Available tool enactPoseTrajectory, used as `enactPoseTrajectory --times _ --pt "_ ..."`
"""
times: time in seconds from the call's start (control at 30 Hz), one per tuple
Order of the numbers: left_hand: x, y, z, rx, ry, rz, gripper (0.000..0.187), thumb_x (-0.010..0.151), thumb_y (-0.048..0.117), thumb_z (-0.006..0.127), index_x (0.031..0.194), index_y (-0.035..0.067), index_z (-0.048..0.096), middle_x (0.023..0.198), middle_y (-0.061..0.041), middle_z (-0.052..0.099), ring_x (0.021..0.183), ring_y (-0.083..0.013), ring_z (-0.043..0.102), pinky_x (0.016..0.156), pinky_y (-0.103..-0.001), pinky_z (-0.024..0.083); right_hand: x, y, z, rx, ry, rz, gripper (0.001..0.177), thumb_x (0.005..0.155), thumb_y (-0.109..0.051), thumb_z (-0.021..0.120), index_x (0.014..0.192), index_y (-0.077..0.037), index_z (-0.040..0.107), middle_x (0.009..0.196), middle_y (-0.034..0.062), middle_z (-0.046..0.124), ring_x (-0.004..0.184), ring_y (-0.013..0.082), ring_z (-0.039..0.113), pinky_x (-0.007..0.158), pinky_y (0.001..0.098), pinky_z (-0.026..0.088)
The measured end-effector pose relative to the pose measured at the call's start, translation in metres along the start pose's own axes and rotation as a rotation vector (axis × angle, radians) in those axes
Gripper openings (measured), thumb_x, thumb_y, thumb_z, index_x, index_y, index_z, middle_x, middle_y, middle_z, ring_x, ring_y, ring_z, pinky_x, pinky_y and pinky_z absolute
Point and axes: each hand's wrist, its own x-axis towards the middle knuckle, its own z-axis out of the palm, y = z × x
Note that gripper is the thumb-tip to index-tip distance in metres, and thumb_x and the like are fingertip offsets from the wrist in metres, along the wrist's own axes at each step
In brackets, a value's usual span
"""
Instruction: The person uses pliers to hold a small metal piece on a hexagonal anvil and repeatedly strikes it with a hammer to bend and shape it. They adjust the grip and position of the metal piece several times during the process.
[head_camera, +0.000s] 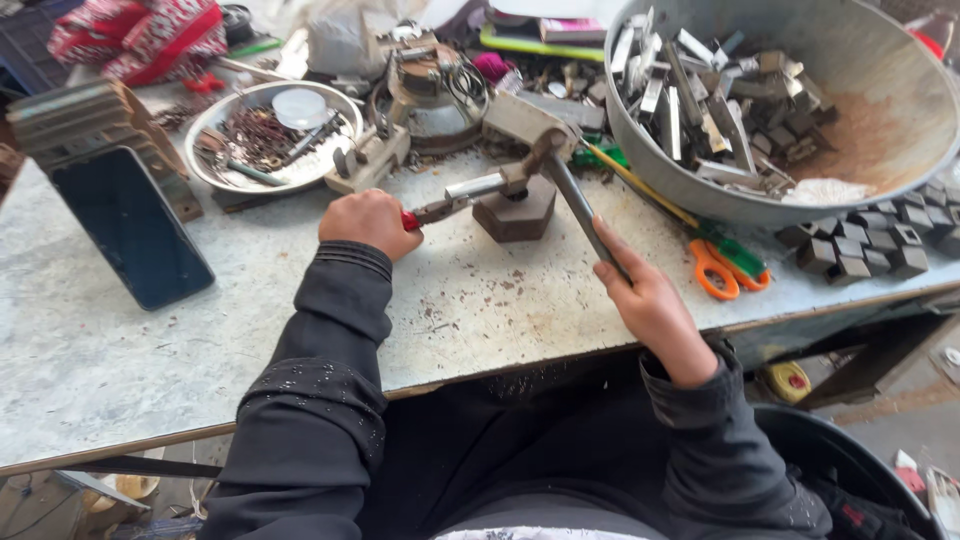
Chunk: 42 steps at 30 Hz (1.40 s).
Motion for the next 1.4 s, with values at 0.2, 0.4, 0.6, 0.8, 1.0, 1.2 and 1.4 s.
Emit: enactPoseTrajectory --times 0.2,0.4,0.6,0.8,1.0,1.2,1.4 --pt "-0.001 0.000 -0.001 -0.010 -0.006 -0.011 0.040 0.074 0.052 0.078 0.091 0.015 0.081 0.089 -0.009 0.074 0.082 -0.0291 0.074 0.074 -0.041 0.060 -0.014 -0.014 -0.013 0.423 0.068 0.277 0.055 0.102 -0.009 0.057 0.155 -0.016 0.049 0.088 -0.0024 0.057 0.058 0.0034 0.038 0.050 0.0210 0.033" --pt "0.002 -0.002 0.003 0.026 -0.034 -0.006 0.043 0.077 0.054 0.077 0.092 0.014 0.081 0.091 -0.010 0.073 0.081 -0.0282 0.074 0.072 -0.042 0.060 -0.012 0.014 -0.007 0.407 0.533 -0.226 0.054 0.119 -0.001 0.053 0.168 -0.014 0.032 0.103 -0.0008 0.052 0.069 0.0040 0.042 0.063 0.0190 0.043" --pt "0.001 -0.001 0.005 -0.004 0.005 -0.002 0.037 0.076 0.049 0.079 0.091 0.016 0.082 0.092 -0.008 0.074 0.083 -0.0299 0.073 0.073 -0.042 0.059 -0.002 0.026 0.007 -0.126 0.016 0.020 0.053 0.101 -0.016 0.062 0.153 -0.020 0.051 0.107 0.0237 0.069 0.091 0.0337 0.071 0.073 0.0396 0.055" --pt "0.000 -0.002 0.003 -0.051 -0.007 -0.024 0.034 0.076 0.048 0.079 0.091 0.017 0.082 0.091 -0.010 0.076 0.086 -0.0307 0.074 0.078 -0.042 0.059 0.003 0.003 -0.009 -0.153 0.072 0.070 0.050 0.099 -0.026 0.064 0.148 -0.025 0.055 0.114 0.0209 0.073 0.099 0.0395 0.070 0.081 0.0404 0.054" --pt "0.013 -0.006 -0.005 -0.041 -0.120 -0.063 0.043 0.071 0.050 0.081 0.092 0.012 0.081 0.090 -0.013 0.074 0.086 -0.0308 0.073 0.080 -0.041 0.059 0.004 0.004 -0.009 -0.137 0.021 0.246 0.053 0.096 -0.029 0.063 0.148 -0.028 0.054 0.107 0.0183 0.074 0.089 0.0360 0.072 0.080 0.0403 0.053" --pt "0.022 -0.010 -0.010 -0.037 -0.239 0.007 0.046 0.074 0.051 0.078 0.094 0.011 0.081 0.090 -0.013 0.076 0.085 -0.0289 0.074 0.082 -0.038 0.059 0.003 0.000 -0.008 -0.196 0.044 0.174 0.053 0.097 -0.031 0.063 0.150 -0.028 0.054 0.112 0.0182 0.074 0.091 0.0363 0.070 0.077 0.0390 0.053" --pt "0.009 -0.016 -0.003 -0.086 0.034 0.140 0.036 0.071 0.046 0.078 0.092 0.016 0.080 0.090 -0.007 0.071 0.086 -0.0256 0.071 0.077 -0.040 0.058 0.006 -0.007 -0.010 -0.155 -0.020 0.419 0.055 0.095 -0.034 0.062 0.150 -0.033 0.054 0.102 0.0155 0.077 0.087 0.0278 0.072 0.082 0.0348 0.052"
